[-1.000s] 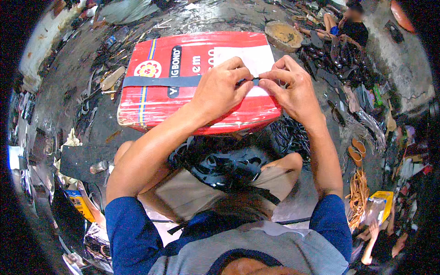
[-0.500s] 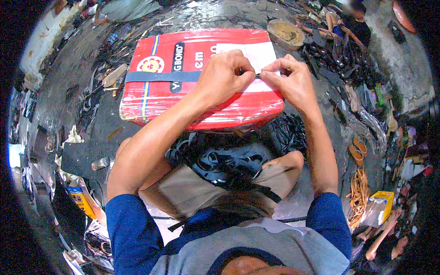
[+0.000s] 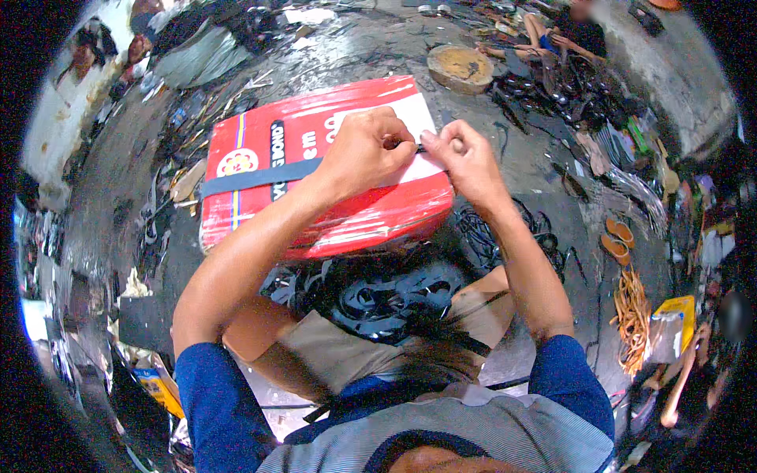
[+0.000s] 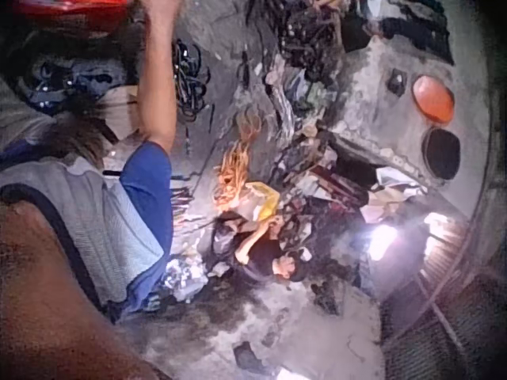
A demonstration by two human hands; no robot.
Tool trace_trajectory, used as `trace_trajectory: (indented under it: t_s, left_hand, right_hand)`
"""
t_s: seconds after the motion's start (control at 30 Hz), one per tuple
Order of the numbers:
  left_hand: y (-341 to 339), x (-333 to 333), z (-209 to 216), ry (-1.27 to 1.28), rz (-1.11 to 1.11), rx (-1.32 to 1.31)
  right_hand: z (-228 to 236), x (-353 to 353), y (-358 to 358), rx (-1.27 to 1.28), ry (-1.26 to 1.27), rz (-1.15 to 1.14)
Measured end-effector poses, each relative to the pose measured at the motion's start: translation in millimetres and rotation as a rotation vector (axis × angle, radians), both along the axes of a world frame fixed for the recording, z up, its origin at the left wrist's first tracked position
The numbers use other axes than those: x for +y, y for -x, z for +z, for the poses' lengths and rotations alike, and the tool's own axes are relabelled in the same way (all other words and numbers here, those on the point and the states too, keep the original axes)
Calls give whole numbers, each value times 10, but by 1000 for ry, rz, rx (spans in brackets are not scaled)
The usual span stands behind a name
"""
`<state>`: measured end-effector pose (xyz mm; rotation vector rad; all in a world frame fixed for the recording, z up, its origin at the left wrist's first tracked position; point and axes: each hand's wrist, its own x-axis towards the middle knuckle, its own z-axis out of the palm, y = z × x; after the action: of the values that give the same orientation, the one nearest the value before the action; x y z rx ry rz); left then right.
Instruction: The person sits on the floor and repeatedly ties black straps around a red box. They pick up straps, wrap them around the box, and secure them with knots.
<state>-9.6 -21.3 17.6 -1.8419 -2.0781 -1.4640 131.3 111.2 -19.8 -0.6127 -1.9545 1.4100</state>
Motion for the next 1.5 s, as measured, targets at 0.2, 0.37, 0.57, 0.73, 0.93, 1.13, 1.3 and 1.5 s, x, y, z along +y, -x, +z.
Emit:
trace_trajectory:
  t_s: [0.2, 0.37, 0.57, 0.73, 0.93, 1.13, 1.3, 1.5]
  left_hand:
    - [-89, 101, -106, -102, -39, -69]
    - [-138, 176, -82, -129, -61, -98]
    - [-129, 226, -112, -180, -81, -106]
    - [-48, 148, -161, -121, -57, -161]
    - [-74, 184, -119, -61, -45, -205]
    - [-33, 194, -162, -63, -29, -279]
    - [-67, 268, -137, -79, -30, -168]
    - [7, 252, -123, -70, -57, -54]
  right_hand:
    - [117, -32, -128, 68, 527, 207]
    - [22, 33, -208, 221, 1065, 377]
    - [424, 155, 18, -104, 17, 23]
    - [303, 132, 383, -247, -477, -224]
    - [-1319, 615, 253, -208, -268, -240]
    - [-3339, 524, -241, -329, -126, -258]
    - [-4170, 663, -556, -697, -257, -215]
    - [-4137, 462, -591, -777, -77, -325]
